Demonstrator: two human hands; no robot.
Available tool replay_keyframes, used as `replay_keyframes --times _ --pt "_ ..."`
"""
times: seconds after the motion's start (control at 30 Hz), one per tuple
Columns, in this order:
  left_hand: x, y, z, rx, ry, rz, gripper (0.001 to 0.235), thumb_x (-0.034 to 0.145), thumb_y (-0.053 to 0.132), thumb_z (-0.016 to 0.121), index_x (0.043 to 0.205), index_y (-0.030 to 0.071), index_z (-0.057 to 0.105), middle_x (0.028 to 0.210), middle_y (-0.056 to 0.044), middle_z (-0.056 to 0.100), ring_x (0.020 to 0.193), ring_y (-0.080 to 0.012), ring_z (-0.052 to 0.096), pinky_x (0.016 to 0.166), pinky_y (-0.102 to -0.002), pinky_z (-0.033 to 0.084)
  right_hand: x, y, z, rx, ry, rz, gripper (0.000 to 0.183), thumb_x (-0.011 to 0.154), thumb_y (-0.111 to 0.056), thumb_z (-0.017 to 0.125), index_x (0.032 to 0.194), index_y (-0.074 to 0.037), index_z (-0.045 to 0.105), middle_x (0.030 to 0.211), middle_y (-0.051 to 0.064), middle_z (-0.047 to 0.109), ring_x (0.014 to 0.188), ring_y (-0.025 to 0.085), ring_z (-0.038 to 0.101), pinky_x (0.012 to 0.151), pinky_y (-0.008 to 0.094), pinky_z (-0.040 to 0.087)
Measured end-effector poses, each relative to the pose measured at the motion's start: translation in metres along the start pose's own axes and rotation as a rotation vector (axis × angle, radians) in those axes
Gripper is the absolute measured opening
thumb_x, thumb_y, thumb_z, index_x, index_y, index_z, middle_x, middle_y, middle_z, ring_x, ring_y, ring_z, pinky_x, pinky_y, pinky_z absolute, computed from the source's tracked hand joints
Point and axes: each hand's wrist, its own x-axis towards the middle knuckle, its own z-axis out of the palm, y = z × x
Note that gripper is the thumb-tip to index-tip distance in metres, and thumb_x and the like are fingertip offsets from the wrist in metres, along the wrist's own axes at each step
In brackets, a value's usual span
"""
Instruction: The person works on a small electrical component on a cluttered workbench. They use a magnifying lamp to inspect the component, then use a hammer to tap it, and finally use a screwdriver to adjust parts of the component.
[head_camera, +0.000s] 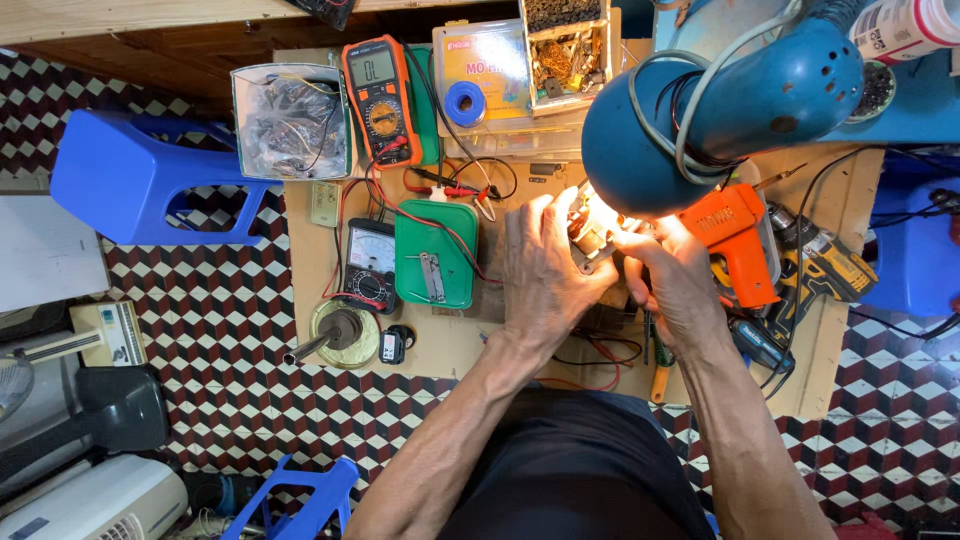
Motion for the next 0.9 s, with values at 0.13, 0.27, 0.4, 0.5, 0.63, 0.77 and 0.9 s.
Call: replay_keyframes --times 0.13,0.27,0.4,0.5,0.63,0.77,0.9 --pt "-0.001 -0.002 0.001 0.002 -0.005 0.003 0.073 0.070 0.020 0.086 0.133 0.001 0.054 0.121 -0.016 0.052 0.116 -0.0341 0.052 0.099 -0.046 0.047 0.000 0.001 0.001 0.016 -0.006 0.016 0.033 0.087 -0.014 0.066 0.114 0.003 0.057 0.066 0.000 0.049 0.044 0.005 0.039 0.034 0.020 0.025" --pt "-0.003 -0.003 0.002 -0.011 -0.008 -0.001 0.074 0.070 0.020 0.086 0.134 0.001 0.054 0.122 -0.016 0.052 0.115 -0.0344 0.052 0.099 -0.047 0.047 0.001 0.003 0.001 0.018 0.001 0.026 0.034 0.087 -0.014 0.066 0.115 0.002 0.057 0.071 0.000 0.052 0.044 0.004 0.039 0.034 0.020 0.026" --pt "-0.005 -0.003 0.002 -0.007 -0.006 0.002 0.075 0.070 0.021 0.086 0.134 0.000 0.054 0.122 -0.016 0.052 0.115 -0.0342 0.052 0.100 -0.047 0.047 0.001 0.006 -0.002 0.011 0.007 0.042 0.033 0.087 -0.014 0.065 0.115 0.000 0.058 0.069 0.000 0.051 0.044 0.004 0.039 0.034 0.019 0.025" --pt "-0.004 -0.004 0.002 -0.032 -0.014 -0.015 0.076 0.068 0.023 0.086 0.133 -0.001 0.053 0.120 -0.016 0.052 0.116 -0.0338 0.052 0.101 -0.046 0.046 0.001 0.010 -0.005 0.062 -0.010 0.014 0.027 0.089 -0.013 0.063 0.112 0.000 0.056 0.071 0.001 0.051 0.045 0.005 0.040 0.033 0.020 0.024" --pt "-0.003 -0.008 0.001 -0.112 -0.080 -0.115 0.078 0.065 0.026 0.086 0.132 0.000 0.055 0.119 -0.016 0.053 0.114 -0.0324 0.053 0.100 -0.045 0.046 -0.001 0.013 -0.009 0.117 -0.010 0.026 0.019 0.095 -0.015 0.058 0.106 0.001 0.057 0.074 0.001 0.051 0.046 0.006 0.041 0.034 0.021 0.023" --pt "-0.005 -0.012 0.001 -0.135 -0.066 -0.127 0.077 0.065 0.027 0.086 0.131 0.001 0.056 0.119 -0.017 0.054 0.113 -0.0337 0.057 0.098 -0.045 0.049 -0.002 0.010 -0.008 0.115 -0.005 0.060 0.023 0.095 -0.019 0.056 0.110 -0.002 0.060 0.078 0.000 0.055 0.044 0.005 0.040 0.033 0.021 0.021" --pt "-0.008 -0.016 0.003 -0.185 -0.094 -0.179 0.075 0.067 0.028 0.085 0.131 0.001 0.057 0.120 -0.018 0.056 0.110 -0.0337 0.061 0.095 -0.043 0.053 -0.004 0.006 -0.005 0.069 0.017 0.094 0.026 0.096 -0.020 0.056 0.113 -0.001 0.063 0.083 0.002 0.061 0.044 0.006 0.038 0.033 0.021 0.020"
